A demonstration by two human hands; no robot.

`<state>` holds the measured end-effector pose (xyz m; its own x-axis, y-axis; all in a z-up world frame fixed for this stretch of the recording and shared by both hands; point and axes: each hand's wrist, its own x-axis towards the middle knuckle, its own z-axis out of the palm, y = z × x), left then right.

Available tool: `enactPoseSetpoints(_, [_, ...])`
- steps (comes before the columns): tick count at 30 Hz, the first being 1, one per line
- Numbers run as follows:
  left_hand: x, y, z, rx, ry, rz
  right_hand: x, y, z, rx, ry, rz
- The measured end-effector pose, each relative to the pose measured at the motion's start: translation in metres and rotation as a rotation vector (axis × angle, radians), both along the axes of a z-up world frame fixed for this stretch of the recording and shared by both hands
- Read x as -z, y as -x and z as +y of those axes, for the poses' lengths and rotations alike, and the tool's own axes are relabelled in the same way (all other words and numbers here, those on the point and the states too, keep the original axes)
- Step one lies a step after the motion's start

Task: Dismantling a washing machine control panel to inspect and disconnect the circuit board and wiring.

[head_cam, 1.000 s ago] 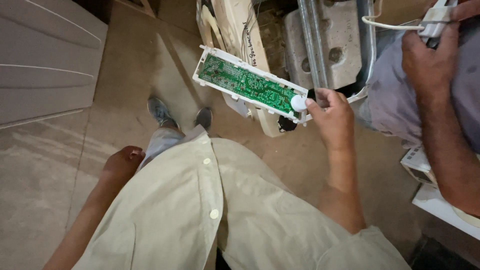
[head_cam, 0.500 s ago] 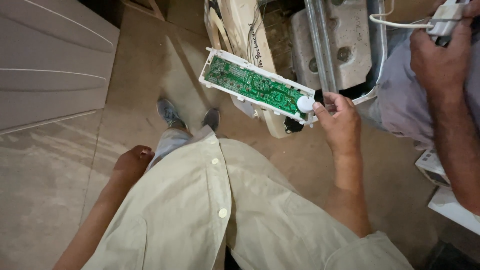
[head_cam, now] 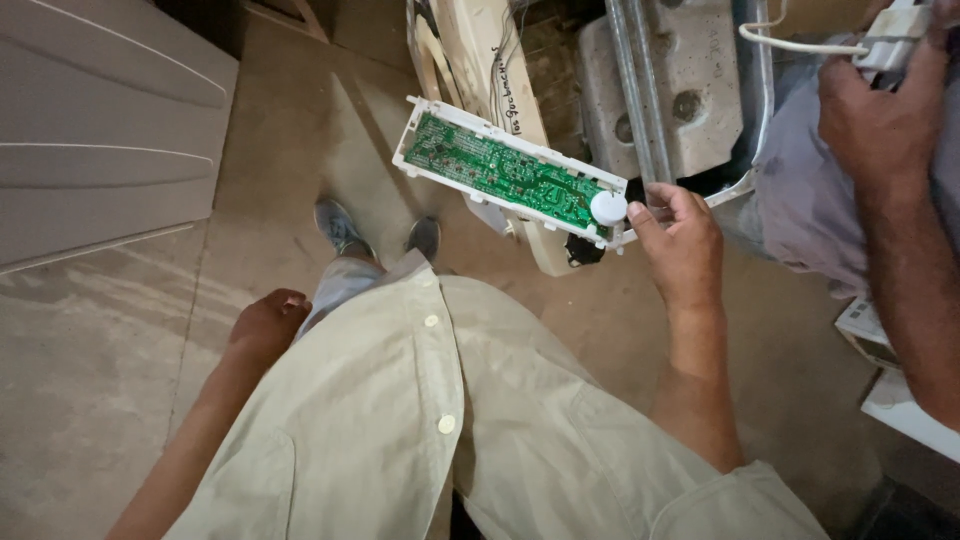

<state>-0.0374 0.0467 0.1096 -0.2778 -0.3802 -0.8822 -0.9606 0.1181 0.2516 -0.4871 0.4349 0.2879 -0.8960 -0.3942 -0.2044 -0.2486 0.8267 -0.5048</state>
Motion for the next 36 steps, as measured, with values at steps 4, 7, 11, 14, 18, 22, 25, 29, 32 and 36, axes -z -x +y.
enactPoseSetpoints(4, [0.019, -0.007, -0.003, 0.035, 0.017, -0.004, -0.010, -0.004, -0.006, 0.003, -0.004, -0.013])
enactPoseSetpoints(7, [0.027, -0.007, -0.003, 0.030, 0.026, 0.025, -0.002, -0.001, 0.002, 0.012, 0.009, -0.022])
enactPoseSetpoints(11, [-0.005, 0.035, -0.010, 0.002, 0.061, 0.296, 0.024, -0.005, 0.028, 0.118, 0.090, -0.094])
enactPoseSetpoints(14, [-0.003, 0.089, -0.018, -0.002, 0.081, 0.445, 0.042, -0.016, 0.045, 0.184, 0.144, -0.203])
enactPoseSetpoints(18, [0.046, 0.155, -0.040, -0.109, -0.154, 0.775, 0.071, -0.045, 0.049, 0.314, 0.319, -0.374])
enactPoseSetpoints(22, [-0.026, 0.210, -0.020, -0.125, -0.315, 0.740, 0.076, -0.057, 0.036, 0.408, 0.449, -0.441])
enactPoseSetpoints(25, [-0.027, 0.220, -0.024, -0.176, -0.257, 0.706, 0.100, -0.057, 0.041, 0.478, 0.577, -0.423])
enactPoseSetpoints(29, [-0.045, 0.252, -0.046, -0.016, -0.119, 0.774, 0.119, -0.038, 0.037, 0.574, 0.715, -0.394])
enactPoseSetpoints(32, [-0.052, 0.273, -0.051, 0.044, -0.046, 0.787, 0.105, -0.027, 0.025, 0.573, 0.681, -0.335])
enactPoseSetpoints(36, [-0.054, 0.284, -0.054, 0.035, -0.012, 0.747, 0.118, -0.024, 0.018, 0.601, 0.693, -0.293])
